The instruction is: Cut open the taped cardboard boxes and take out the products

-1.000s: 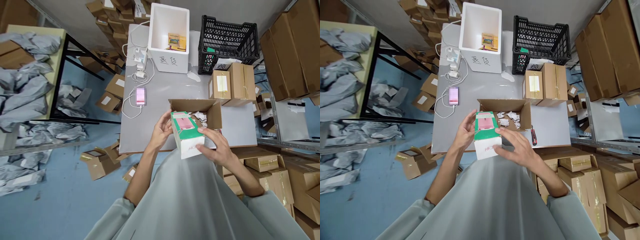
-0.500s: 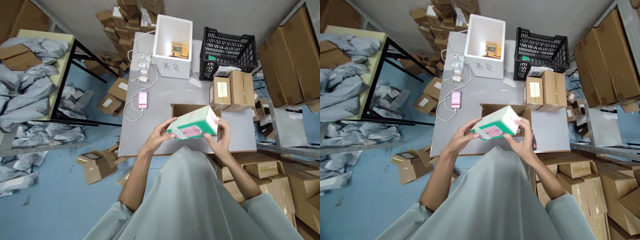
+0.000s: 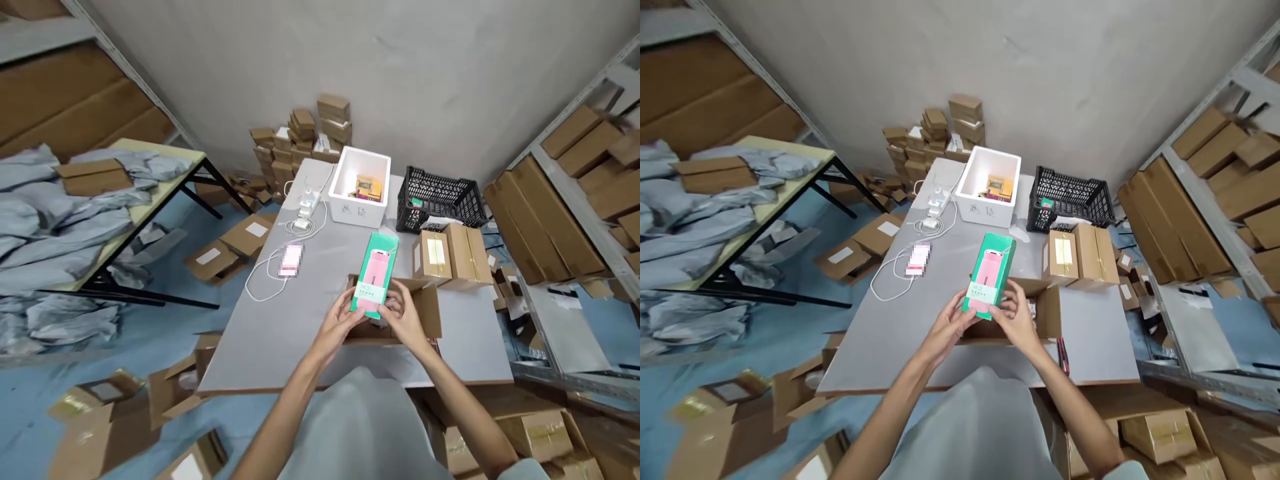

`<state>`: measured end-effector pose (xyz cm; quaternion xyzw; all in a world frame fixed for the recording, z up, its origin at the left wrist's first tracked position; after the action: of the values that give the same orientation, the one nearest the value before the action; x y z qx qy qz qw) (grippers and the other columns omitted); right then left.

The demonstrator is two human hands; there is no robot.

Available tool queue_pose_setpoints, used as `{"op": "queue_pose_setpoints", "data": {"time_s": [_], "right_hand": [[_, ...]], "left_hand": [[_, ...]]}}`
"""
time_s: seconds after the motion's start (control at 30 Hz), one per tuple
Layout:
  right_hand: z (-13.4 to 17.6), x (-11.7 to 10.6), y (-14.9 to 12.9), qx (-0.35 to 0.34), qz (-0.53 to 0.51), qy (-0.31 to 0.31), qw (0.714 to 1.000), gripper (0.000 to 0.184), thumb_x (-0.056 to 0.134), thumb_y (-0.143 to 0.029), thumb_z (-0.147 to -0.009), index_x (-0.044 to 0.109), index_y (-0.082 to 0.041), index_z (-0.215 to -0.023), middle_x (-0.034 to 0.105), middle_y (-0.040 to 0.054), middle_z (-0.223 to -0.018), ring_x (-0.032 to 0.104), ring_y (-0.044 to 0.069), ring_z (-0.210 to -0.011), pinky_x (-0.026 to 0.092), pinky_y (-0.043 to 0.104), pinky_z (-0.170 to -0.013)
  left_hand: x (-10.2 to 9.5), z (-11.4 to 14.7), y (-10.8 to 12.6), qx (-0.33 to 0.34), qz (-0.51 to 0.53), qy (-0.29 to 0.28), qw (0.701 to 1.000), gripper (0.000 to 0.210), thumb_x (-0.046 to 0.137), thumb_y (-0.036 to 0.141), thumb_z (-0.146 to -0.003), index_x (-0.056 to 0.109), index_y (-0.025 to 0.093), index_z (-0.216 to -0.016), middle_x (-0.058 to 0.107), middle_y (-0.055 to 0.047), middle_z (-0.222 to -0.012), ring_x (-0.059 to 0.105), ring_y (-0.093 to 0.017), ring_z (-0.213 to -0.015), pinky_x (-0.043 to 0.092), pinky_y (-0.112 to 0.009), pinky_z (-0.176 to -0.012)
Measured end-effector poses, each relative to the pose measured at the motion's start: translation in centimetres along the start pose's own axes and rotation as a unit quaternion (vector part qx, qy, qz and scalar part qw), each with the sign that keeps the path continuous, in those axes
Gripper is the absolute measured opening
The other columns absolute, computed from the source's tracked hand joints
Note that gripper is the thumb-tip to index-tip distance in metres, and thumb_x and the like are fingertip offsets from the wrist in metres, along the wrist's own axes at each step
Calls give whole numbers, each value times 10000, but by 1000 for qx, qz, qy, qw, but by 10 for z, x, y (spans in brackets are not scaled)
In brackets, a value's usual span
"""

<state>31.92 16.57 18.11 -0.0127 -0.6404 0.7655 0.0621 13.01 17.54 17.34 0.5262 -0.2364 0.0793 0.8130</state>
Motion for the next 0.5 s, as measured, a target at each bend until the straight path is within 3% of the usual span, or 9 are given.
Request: {"op": "queue_pose_setpoints", "data": {"time_s": [0.13,0.23,0.37,0.5], "right_hand": [[-11,13,0,19,-26,-21,999,873,1000,-539,-788,583,-334,-1527,755,41,-1192,760,172,-864,639,283,-741],[-26,9,-8,14,-48,-15,999,818,1007,-544,-777,636,-319,-1470,781,49,-1200,768,172,-840,665,304,-767],[-48,-17,-16,-6,-70,34,997,769,997,-568,-785,655,-313,-1425,802,67,-1231,795,199,-905,694,345,-844],[-71,-54,-15,-11,-91,69,993,751,980,-578,-801,649,-297,-1414,821,86,-1240,823,233,-1014,686,388,-968]], "left_hand": [[-2,-16,15,20,-30,3,999,793,980,534,-826,578,311,-1473,769,-103,-1431,736,-308,-1368,568,-479,-1228],[2,-35,24,15,-52,-11,998,767,977,536,-830,549,331,-1432,770,-72,-1395,746,-283,-1338,562,-467,-1230],[24,-73,35,-2,-106,-49,993,753,971,535,-824,547,321,-1408,782,-63,-1329,761,-288,-1289,565,-495,-1220],[56,-117,38,5,-163,-75,984,662,950,517,-830,612,295,-1355,779,-85,-1356,711,-312,-1381,523,-512,-1263]]}}
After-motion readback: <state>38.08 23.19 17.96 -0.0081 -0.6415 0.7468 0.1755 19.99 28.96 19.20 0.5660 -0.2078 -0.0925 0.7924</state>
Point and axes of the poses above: each hand's wrist, its own z-axis away from the middle knuckle, its own x-axis out of the palm, y = z × x, the point moved 7 cm from there along -z, towards the middle knuckle
